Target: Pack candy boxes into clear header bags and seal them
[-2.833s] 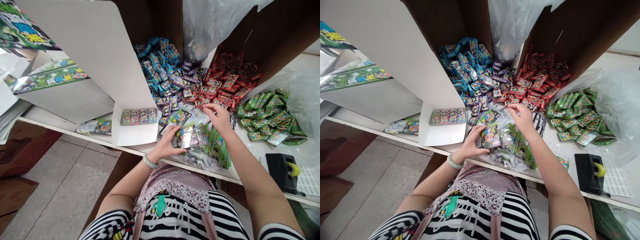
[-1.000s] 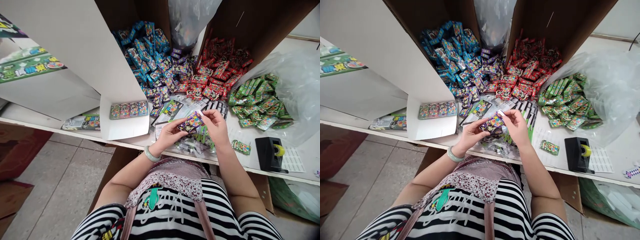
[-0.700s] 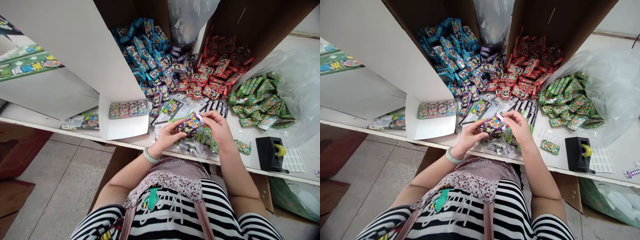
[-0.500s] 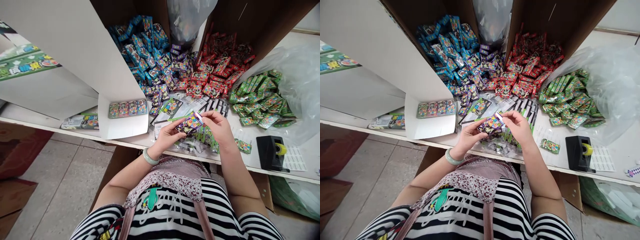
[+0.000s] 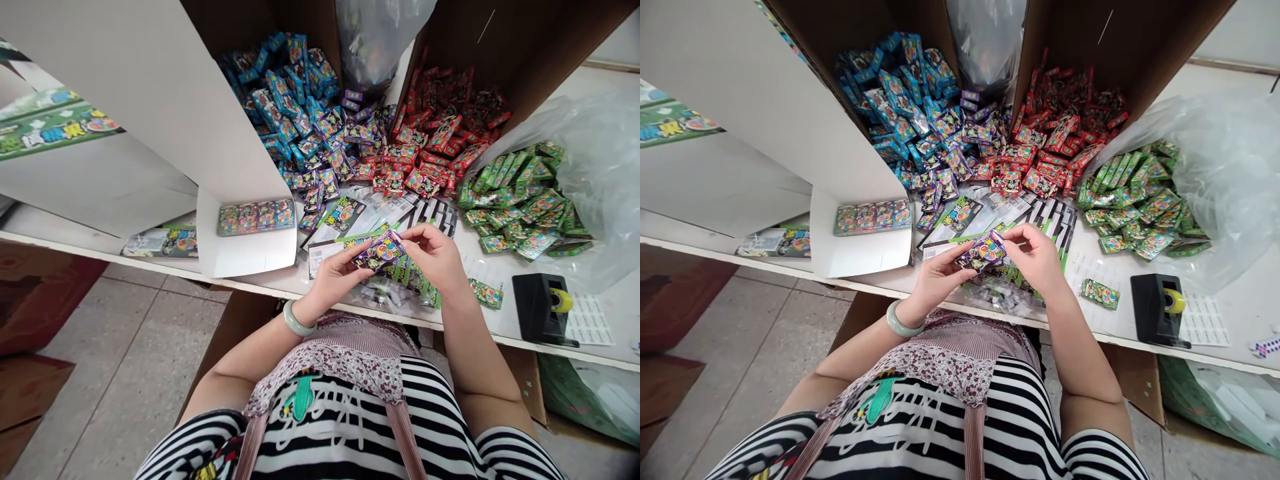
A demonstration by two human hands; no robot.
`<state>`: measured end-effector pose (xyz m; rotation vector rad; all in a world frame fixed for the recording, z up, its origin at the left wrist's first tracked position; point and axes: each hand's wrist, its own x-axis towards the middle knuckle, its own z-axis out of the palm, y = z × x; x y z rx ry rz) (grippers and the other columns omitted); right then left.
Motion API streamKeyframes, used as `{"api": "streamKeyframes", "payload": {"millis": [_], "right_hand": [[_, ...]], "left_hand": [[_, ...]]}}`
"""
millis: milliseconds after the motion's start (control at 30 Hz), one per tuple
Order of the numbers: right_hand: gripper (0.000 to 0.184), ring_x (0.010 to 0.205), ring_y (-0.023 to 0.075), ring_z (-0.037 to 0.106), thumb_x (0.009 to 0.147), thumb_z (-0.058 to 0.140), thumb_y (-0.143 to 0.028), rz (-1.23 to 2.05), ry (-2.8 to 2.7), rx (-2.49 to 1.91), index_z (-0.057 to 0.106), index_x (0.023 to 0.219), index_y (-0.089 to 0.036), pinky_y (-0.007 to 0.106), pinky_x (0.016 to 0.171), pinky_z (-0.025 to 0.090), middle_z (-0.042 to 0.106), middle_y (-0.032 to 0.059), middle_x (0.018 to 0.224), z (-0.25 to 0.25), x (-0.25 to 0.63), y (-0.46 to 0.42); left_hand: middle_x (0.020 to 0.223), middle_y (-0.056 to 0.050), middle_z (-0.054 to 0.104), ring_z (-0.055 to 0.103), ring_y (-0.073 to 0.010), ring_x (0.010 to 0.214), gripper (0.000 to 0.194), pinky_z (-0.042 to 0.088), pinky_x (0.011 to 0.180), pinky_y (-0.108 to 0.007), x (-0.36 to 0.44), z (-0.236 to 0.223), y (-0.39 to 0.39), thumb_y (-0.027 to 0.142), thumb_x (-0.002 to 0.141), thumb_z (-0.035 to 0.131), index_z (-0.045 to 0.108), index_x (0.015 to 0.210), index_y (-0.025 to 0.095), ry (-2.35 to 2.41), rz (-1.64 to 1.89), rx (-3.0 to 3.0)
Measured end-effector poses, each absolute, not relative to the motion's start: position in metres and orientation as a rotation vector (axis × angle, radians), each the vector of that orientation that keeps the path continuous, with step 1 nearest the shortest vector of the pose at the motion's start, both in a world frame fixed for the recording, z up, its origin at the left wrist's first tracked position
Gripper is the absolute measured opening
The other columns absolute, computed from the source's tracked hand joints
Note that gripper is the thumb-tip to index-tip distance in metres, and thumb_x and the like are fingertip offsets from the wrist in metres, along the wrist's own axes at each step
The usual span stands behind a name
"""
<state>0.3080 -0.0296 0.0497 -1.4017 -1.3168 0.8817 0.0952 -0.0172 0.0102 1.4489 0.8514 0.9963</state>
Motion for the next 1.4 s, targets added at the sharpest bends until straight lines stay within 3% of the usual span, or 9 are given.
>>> {"api": "streamKeyframes", "payload": {"millis": [133,267,467,667,967,1067,1200,1267,1400], "right_hand": [[0.009,0.084,0.0183,0.064,0.087,0.064,-0.029,0.803,-1.448,-1.373,0.071,0.088,-0.024,0.031,0.07,0.053,0.067,0.0027,0.089,0.055,0.31,-0.036],[0.024,0.107,0.0233,0.063,0.095,0.057,-0.033,0.705,-1.661,-1.337,0.069,0.115,-0.025,0.039,0.088,0.056,0.064,0.0081,0.114,0.06,0.306,-0.045],[0.087,0.133,0.0386,0.046,0.081,0.075,-0.044,0.334,-1.903,-1.558,0.032,0.153,-0.024,0.062,0.112,0.04,0.046,0.0172,0.139,0.042,0.277,-0.055],[0.083,0.131,0.0387,0.046,0.082,0.069,-0.041,0.251,-1.867,-1.514,0.029,0.153,-0.023,0.062,0.11,0.043,0.045,0.0178,0.135,0.031,0.275,-0.056],[0.071,0.132,0.0371,0.049,0.083,0.066,-0.04,0.276,-1.916,-1.504,0.037,0.146,-0.025,0.062,0.111,0.043,0.048,0.0163,0.141,0.028,0.288,-0.057],[0.071,0.13,0.0374,0.049,0.08,0.069,-0.04,0.136,-1.816,-1.554,0.041,0.144,-0.025,0.061,0.109,0.044,0.05,0.0152,0.139,0.034,0.323,-0.056],[0.075,0.134,0.039,0.045,0.079,0.071,-0.038,0.04,-1.826,-1.627,0.041,0.147,-0.025,0.062,0.112,0.037,0.047,0.0149,0.143,0.035,0.363,-0.052],[0.075,0.135,0.0385,0.043,0.08,0.069,-0.036,0.097,-1.943,-1.611,0.04,0.148,-0.025,0.062,0.115,0.034,0.046,0.0137,0.146,0.03,0.365,-0.047],[0.073,0.136,0.0377,0.042,0.079,0.065,-0.028,0.138,-2.035,-1.59,0.04,0.148,-0.023,0.06,0.116,0.033,0.045,0.0136,0.149,0.021,0.354,-0.039]], "left_hand": [[0.103,-0.004,0.076,0.06,-0.0103,0.063,0.053,0.056,0.057,-0.024,0.092,0.011,-0.019,0.036,0.077,0.083,0.07,0.128,0.025,0.887,0.962,1.404],[0.11,-0.005,0.076,0.062,-0.0104,0.065,0.058,0.059,0.064,-0.027,0.092,0.01,-0.019,0.039,0.075,0.084,0.068,0.129,0.024,0.886,0.979,1.31],[0.123,-0.009,0.072,0.071,-0.016,0.085,0.065,0.062,0.079,-0.031,0.101,0.005,-0.018,0.042,0.074,0.085,0.064,0.132,0.021,0.879,1.025,1.165],[0.137,-0.011,0.065,0.066,-0.025,0.118,0.056,0.062,0.086,-0.032,0.099,0.009,-0.016,0.045,0.08,0.079,0.065,0.129,0.022,0.798,0.984,1.179],[0.127,-0.012,0.068,0.07,-0.0225,0.107,0.054,0.059,0.094,-0.038,0.097,0.001,-0.014,0.05,0.088,0.069,0.059,0.133,0.022,0.766,0.969,1.424],[0.14,-0.017,0.06,0.061,-0.0296,0.126,0.073,0.047,0.112,-0.049,0.088,-0.001,0.006,0.054,0.083,0.074,0.05,0.144,0.021,0.784,0.895,1.795],[0.159,-0.028,0.033,0.025,-0.0471,0.151,0.12,0.019,0.123,-0.066,0.081,-0.007,0.034,0.06,0.058,0.089,0.035,0.154,0.013,0.924,0.555,2.282],[0.159,-0.028,0.034,0.02,-0.0506,0.151,0.122,0.013,0.121,-0.071,0.082,-0.01,0.04,0.055,0.056,0.091,0.034,0.154,0.012,0.967,0.37,2.389],[0.145,-0.023,0.049,0.039,-0.044,0.142,0.106,0.017,0.121,-0.068,0.081,-0.009,0.04,0.05,0.065,0.087,0.038,0.152,0.015,0.994,0.37,2.498]]}}
